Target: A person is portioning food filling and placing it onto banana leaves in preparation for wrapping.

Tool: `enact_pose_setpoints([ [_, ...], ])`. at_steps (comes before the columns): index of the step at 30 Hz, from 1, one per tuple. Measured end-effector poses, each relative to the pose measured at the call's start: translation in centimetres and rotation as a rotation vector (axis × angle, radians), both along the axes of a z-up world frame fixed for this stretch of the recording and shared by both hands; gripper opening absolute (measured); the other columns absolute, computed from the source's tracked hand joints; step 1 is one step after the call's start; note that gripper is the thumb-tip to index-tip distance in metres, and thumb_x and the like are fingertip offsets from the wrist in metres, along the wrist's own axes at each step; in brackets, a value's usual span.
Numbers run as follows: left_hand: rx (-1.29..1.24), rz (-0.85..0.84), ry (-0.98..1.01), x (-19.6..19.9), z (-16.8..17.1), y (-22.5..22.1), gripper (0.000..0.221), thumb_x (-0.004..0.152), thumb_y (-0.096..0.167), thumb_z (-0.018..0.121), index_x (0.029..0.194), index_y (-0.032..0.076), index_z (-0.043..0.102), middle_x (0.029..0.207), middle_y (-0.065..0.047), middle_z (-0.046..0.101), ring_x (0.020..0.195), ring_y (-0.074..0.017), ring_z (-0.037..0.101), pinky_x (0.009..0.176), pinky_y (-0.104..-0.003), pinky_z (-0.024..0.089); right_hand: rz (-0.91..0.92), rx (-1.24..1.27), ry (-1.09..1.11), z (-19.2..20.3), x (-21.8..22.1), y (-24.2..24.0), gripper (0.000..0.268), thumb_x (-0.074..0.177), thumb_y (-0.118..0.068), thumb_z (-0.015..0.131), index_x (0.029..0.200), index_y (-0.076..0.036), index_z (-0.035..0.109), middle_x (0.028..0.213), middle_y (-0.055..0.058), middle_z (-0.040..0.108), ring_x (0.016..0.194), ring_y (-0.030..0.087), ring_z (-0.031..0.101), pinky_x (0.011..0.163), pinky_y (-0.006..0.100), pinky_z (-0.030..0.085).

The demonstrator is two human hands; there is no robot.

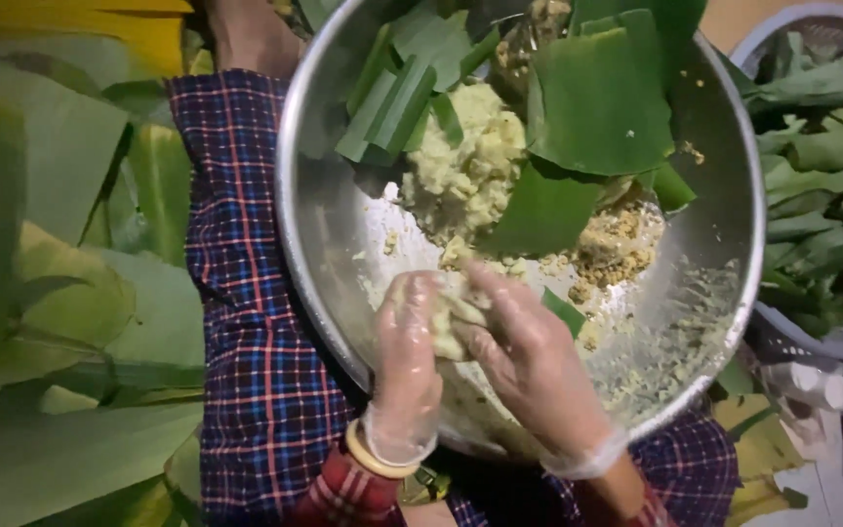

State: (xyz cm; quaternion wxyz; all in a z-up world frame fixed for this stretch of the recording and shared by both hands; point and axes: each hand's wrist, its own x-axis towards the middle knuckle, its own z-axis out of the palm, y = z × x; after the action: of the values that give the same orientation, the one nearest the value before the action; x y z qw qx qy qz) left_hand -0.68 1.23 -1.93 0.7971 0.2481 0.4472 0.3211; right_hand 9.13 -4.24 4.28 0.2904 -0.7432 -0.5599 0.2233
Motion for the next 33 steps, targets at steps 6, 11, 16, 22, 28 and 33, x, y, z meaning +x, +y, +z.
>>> enact_pose_setpoints([
  [6, -0.086, -0.254, -0.163, 0.4, -0.2, -0.1, 0.065, 0.069, 0.037, 0.077, 0.126, 0.009, 0.061, 0.100, -0.009, 0.064, 0.080, -0.0174, 0.060, 0.067, -0.026, 0.049, -0.155, 0.094, 0.070, -1.3, -0.5, -0.4, 0.024, 0.083, 0.001, 0.071, 0.106, -0.005, 0.074, 0.089, 0.004, 0.070, 0.065, 0.011, 0.056, 0.056, 0.022, 0.048],
  [11, -0.082, 0.075, -0.355, -0.8, -1.1, 0.6, 0.033, 0.083, -0.011, 0.045, 0.109, 0.002, 0.058, 0.074, -0.009, 0.062, 0.054, -0.0175, 0.062, 0.047, -0.025, 0.051, -0.369, 0.129, 0.771, -0.4, 3.4, -4.0, 0.012, 0.096, -0.012, 0.064, 0.100, -0.004, 0.072, 0.093, 0.010, 0.070, 0.071, 0.018, 0.061, 0.054, 0.031, 0.058],
  [16, -0.168, 0.013, -0.512, 0.0, -1.5, 0.4, 0.050, 0.078, -0.015, 0.037, 0.121, 0.006, 0.052, 0.117, -0.012, 0.054, 0.084, -0.0187, 0.053, 0.054, -0.021, 0.049, -0.147, -0.206, 0.242, 0.0, 2.7, -3.9, 0.049, 0.088, -0.025, 0.060, 0.134, -0.010, 0.056, 0.141, 0.013, 0.053, 0.126, 0.029, 0.052, 0.106, 0.047, 0.046],
  [22, -0.039, -0.060, -0.580, -0.6, -2.1, -0.2, 0.065, 0.093, 0.027, 0.040, 0.152, 0.003, 0.035, 0.154, -0.026, 0.041, 0.138, -0.0393, 0.045, 0.112, -0.047, 0.041, -0.011, 0.113, 0.161, -4.7, -2.7, 0.4, 0.025, 0.095, -0.011, 0.056, 0.119, -0.007, 0.059, 0.095, 0.010, 0.070, 0.063, 0.016, 0.060, 0.054, 0.027, 0.052],
  [28, -0.167, -0.056, -0.293, 0.5, -1.4, 0.2, 0.068, 0.092, 0.047, 0.034, 0.148, 0.009, 0.047, 0.144, -0.018, 0.058, 0.132, -0.0356, 0.057, 0.105, -0.050, 0.050, 0.044, 0.075, 0.175, -7.3, 0.0, -1.2, 0.018, 0.091, -0.008, 0.063, 0.109, -0.009, 0.065, 0.082, 0.006, 0.075, 0.059, 0.012, 0.066, 0.051, 0.021, 0.055],
  [33, -0.233, -0.053, -0.332, -0.2, -0.2, 1.0, 0.062, 0.091, 0.043, 0.041, 0.145, 0.013, 0.054, 0.141, -0.015, 0.060, 0.127, -0.0307, 0.058, 0.104, -0.047, 0.050, 0.061, -0.259, 0.486, -2.4, -0.5, -1.4, 0.091, 0.086, -0.063, 0.052, 0.157, -0.013, 0.026, 0.160, 0.018, 0.041, 0.123, 0.032, 0.060, 0.093, 0.045, 0.062],
])
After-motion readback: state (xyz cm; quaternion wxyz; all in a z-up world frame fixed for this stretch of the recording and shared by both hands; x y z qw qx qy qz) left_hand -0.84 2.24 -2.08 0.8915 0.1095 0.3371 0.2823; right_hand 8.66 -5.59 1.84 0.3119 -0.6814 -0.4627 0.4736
